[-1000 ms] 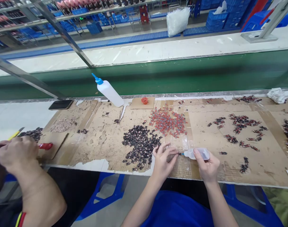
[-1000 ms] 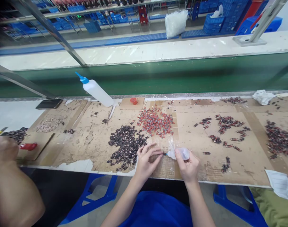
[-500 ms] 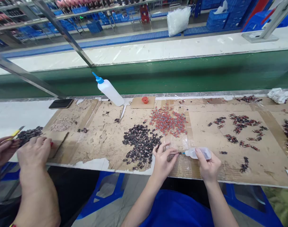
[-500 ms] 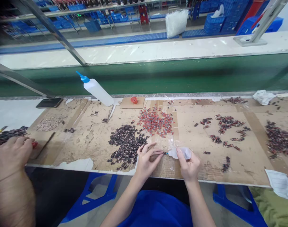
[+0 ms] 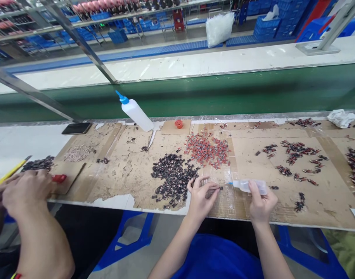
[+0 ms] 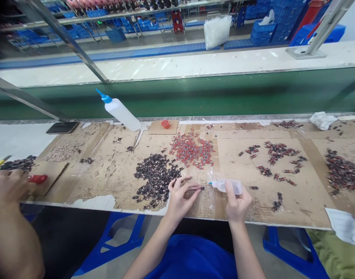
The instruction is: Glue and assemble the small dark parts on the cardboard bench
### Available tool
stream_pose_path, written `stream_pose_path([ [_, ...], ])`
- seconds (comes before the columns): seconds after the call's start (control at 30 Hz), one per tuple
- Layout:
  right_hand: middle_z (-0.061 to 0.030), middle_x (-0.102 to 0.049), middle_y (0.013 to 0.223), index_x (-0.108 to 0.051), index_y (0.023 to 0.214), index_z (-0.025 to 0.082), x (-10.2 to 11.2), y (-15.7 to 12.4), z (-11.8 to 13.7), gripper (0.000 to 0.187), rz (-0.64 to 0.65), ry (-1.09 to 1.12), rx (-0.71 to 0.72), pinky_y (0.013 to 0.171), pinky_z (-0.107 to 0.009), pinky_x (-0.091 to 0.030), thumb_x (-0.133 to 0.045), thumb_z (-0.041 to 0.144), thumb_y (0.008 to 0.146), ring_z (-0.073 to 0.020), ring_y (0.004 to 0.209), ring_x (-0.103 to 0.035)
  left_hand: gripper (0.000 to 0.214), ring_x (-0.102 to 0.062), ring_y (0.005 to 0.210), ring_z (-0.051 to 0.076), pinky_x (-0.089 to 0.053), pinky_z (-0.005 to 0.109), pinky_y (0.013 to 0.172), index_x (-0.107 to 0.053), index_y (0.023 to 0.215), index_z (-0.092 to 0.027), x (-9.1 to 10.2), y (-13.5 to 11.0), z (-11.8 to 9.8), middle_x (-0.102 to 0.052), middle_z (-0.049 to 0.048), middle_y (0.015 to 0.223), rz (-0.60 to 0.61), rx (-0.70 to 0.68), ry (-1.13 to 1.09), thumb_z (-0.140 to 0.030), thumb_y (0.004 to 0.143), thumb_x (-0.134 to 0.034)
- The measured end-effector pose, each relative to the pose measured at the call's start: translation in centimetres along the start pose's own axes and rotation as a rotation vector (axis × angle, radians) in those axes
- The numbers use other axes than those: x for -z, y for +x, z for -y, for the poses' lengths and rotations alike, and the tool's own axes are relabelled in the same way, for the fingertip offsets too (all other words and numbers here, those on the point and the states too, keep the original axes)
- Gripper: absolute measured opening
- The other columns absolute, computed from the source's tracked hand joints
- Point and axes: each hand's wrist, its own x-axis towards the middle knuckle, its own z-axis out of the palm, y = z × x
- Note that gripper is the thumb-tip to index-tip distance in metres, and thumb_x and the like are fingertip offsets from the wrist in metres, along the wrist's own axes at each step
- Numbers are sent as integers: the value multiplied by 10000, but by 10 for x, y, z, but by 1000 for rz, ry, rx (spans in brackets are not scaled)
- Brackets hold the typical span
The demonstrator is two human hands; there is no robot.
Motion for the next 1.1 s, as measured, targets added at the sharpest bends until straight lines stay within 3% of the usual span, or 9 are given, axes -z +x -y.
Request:
stream_pose_path([
  [0.1, -24, -651, 642, -642, 766, 153, 0, 4, -2, 310, -69, 118, -32, 549, -281, -481, -749, 425, 663, -158, 559, -598, 125, -601, 1109, 253, -247, 487, 1018, -684, 848, -246, 1, 0, -1, -757, 8, 784, -5, -15, 11, -147, 773, -698],
  [0.23, -48, -692, 815, -561, 832, 187, -1, 14, -2, 455, -56, 108, -4, 751, -377, -530, -847, 357, 522, -209, 757, -671, 95, -578, 1127, 261, -303, 461, 969, -688, 869, -246, 14, 11, 0, -755, 26, 903, -23, -14, 46, -188, 794, -696],
  [0.37, -58, -702, 901, -505, 913, 220, -5, 23, -7, 551, 10, 37, 0, 882, -479, -500, -848, 392, 516, -237, 868, -681, 108, -539, 1140, 274, -313, 477, 951, -692, 873, -250, 29, 35, 6, -746, 25, 954, -91, 47, 172, -160, 843, -638],
  [0.5, -77, -696, 964, -513, 1059, 226, -4, 27, -13, 639, 83, -103, 4, 866, -509, -503, -824, 461, 553, -249, 875, -673, 129, -495, 1163, 294, -302, 501, 967, -701, 793, -243, 27, 58, 14, -725, 38, 964, -62, 24, 287, -142, 839, -637],
  [0.63, -126, -646, 1131, -472, 1232, 201, 2, 17, -7, 786, 39, -224, 212, 827, -446, -507, -832, 428, 571, -251, 949, -637, 167, -480, 1186, 301, -302, 502, 967, -680, 760, -217, 21, 66, 19, -707, 58, 971, -24, 16, 335, -91, 844, -606],
  [0.7, -128, -632, 1143, -503, 1201, 187, 4, 3, 1, 719, -72, -250, 328, 793, -409, -502, -832, 380, 591, -232, 922, -621, 166, -482, 1189, 294, -301, 494, 968, -671, 785, -217, 21, 64, 16, -710, 53, 973, -26, 13, 309, -88, 854, -592],
  [0.77, -84, -662, 977, -571, 1069, 185, 2, -16, 10, 526, -161, -165, 371, 718, -359, -502, -819, 326, 627, -192, 798, -613, 156, -494, 1182, 276, -302, 477, 970, -665, 825, -225, 22, 57, 7, -722, 34, 970, -32, -11, 242, -101, 869, -581],
  [0.93, -70, -690, 867, -622, 951, 178, -15, -48, 25, 385, 59, 219, -66, 633, -311, -533, -792, 369, 663, -168, 705, -642, 133, -585, 1082, 208, -325, 403, 943, -670, 875, -248, 18, 28, -27, -751, -9, 907, -17, -152, 2, -149, 891, -582],
  [1.1, -59, -710, 817, -647, 821, 177, -25, -48, 19, 375, 34, 352, -318, 719, -328, -560, -811, 437, 607, -191, 769, -678, 78, -640, 982, 187, -364, 366, 910, -675, 835, -246, 9, 6, -41, -755, -9, 855, -68, -178, -128, -213, 877, -618],
])
